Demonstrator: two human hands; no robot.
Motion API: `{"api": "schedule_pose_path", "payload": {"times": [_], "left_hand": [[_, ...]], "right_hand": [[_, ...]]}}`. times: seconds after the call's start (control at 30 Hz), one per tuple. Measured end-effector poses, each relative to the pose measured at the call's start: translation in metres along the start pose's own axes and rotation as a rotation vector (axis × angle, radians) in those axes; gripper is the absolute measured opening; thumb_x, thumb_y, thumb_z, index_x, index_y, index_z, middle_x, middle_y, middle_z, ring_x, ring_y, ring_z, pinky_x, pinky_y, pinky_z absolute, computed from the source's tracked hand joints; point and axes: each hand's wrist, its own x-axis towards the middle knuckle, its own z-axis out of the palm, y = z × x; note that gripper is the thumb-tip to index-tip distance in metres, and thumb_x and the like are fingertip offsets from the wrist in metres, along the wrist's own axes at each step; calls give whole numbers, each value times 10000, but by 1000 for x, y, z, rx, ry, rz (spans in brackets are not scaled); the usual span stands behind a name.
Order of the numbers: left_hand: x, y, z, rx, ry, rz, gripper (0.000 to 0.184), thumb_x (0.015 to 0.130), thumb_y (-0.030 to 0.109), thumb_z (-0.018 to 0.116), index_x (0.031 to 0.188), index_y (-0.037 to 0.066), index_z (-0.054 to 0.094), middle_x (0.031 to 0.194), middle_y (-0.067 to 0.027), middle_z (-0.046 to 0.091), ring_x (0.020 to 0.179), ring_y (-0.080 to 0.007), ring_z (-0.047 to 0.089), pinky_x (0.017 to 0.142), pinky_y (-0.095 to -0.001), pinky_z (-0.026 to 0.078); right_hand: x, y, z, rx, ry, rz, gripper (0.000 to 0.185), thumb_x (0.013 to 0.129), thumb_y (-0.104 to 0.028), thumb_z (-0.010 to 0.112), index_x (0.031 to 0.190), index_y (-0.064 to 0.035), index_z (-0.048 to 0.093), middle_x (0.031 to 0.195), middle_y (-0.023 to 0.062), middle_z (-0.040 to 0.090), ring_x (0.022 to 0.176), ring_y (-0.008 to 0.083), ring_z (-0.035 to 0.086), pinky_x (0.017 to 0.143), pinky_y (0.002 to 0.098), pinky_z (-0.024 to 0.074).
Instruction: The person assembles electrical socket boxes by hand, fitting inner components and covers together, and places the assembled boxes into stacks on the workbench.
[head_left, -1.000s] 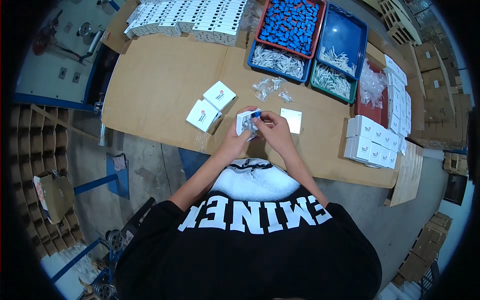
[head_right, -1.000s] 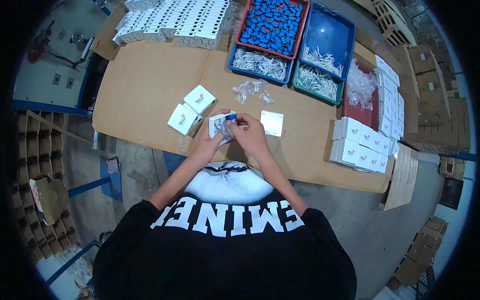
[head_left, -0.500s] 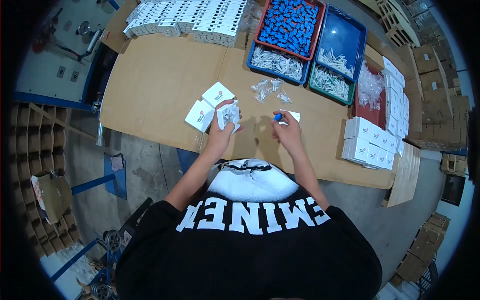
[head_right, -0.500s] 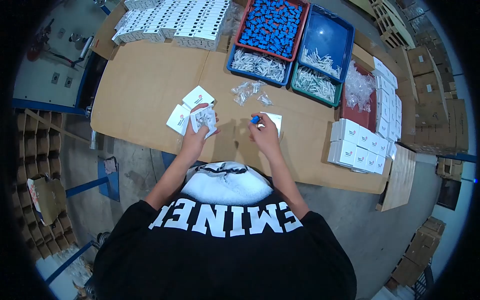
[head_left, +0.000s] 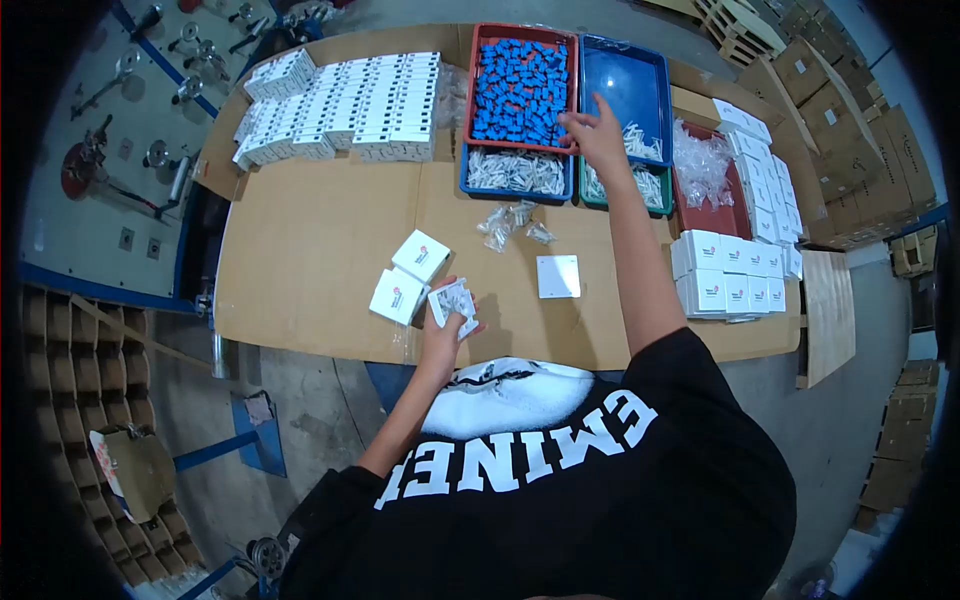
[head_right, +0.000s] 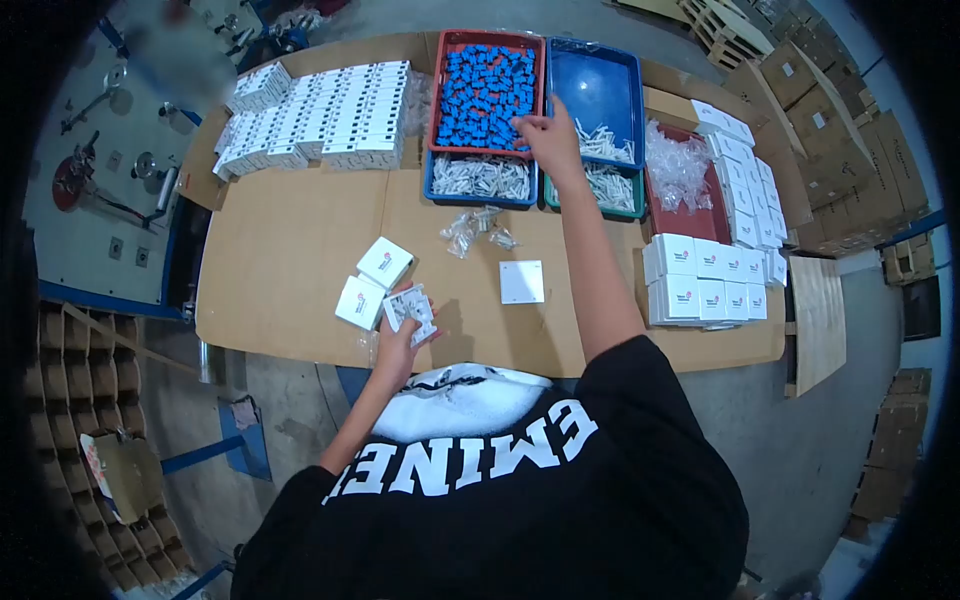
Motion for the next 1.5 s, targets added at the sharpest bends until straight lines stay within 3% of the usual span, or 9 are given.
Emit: {"api": "schedule_pose_path", "payload": {"times": [0.17, 0.27, 0.47, 0.7, 0.97, 1.17, 1.23, 1.3, 1.5], "left_hand": [[-2, -2, -8, -143, 41, -56, 553, 1020, 165, 426, 1568, 175, 346, 1328, -133, 597, 1192, -255, 636, 949, -522, 573], [4, -17, -10, -112, -5, -53, 507, 1098, 383, 370, 1574, 209, 360, 1361, -91, 586, 1221, -234, 612, 982, -482, 544], [11, -19, 16, -41, -85, -30, 594, 1120, 543, 313, 1562, 150, 368, 1354, -80, 534, 1180, -154, 564, 1026, -304, 462], [17, -21, -8, 68, 177, -126, 655, 1051, 689, 346, 1502, 223, 440, 1281, -42, 609, 1101, -193, 631, 884, -450, 538], [5, -15, -23, -133, 130, -178, 628, 1059, 623, 333, 1536, 225, 426, 1253, -67, 618, 1057, -225, 644, 874, -457, 537], [9, 0, -1, -132, 26, -240, 624, 1067, 592, 379, 1584, 243, 375, 1280, -73, 607, 1085, -239, 637, 926, -485, 520], [9, 11, 9, -132, 32, -253, 632, 1070, 600, 340, 1583, 233, 384, 1260, -88, 626, 1064, -244, 646, 911, -478, 533], [11, 20, 14, -190, -82, -281, 646, 1073, 607, 287, 1575, 217, 403, 1247, -110, 653, 1050, -252, 660, 891, -470, 548], [11, 45, 37, -295, -143, -318, 651, 1081, 591, 231, 1565, 195, 413, 1264, -149, 663, 1080, -287, 676, 904, -488, 557]], "right_hand": [[-104, 39, 40, 16, -355, 61, 163, 924, -138, 707, 1044, -28, 719, 908, 59, 709, 785, 109, 646, 694, 296, 528], [-198, 44, 64, -34, -668, 176, 175, 913, -173, 745, 929, -1, 718, 787, 43, 701, 739, 96, 634, 681, 297, 524], [-252, 74, 80, -23, -604, 249, 108, 912, -92, 720, 968, 1, 710, 769, 11, 672, 684, 61, 599, 621, 253, 490], [-204, 71, 54, -127, -378, 205, 200, 894, -174, 745, 1002, -6, 735, 860, 107, 743, 748, 166, 682, 687, 337, 540], [-183, 111, -12, -1091, -67, 308, 581, 802, -468, 840, 1106, 1, 679, 941, 167, 718, 1000, 366, 709, 826, 483, 556], [-186, 122, -24, -706, -170, 379, 436, 864, -371, 812, 1055, -19, 640, 979, 126, 691, 941, 320, 708, 823, 424, 570], [-187, 109, -16, 255, -157, 478, 298, 916, -246, 765, 1069, -39, 614, 981, 98, 688, 911, 268, 703, 825, 384, 575], [-197, 79, -11, 474, -133, 561, 300, 983, -212, 654, 1198, -8, 610, 1079, 134, 713, 979, 283, 715, 877, 389, 582], [-206, 41, 3, 1051, -397, 663, 598, 1017, -334, 510, 1435, 92, 477, 1380, 276, 596, 1153, 371, 671, 1019, 524, 544]]}}
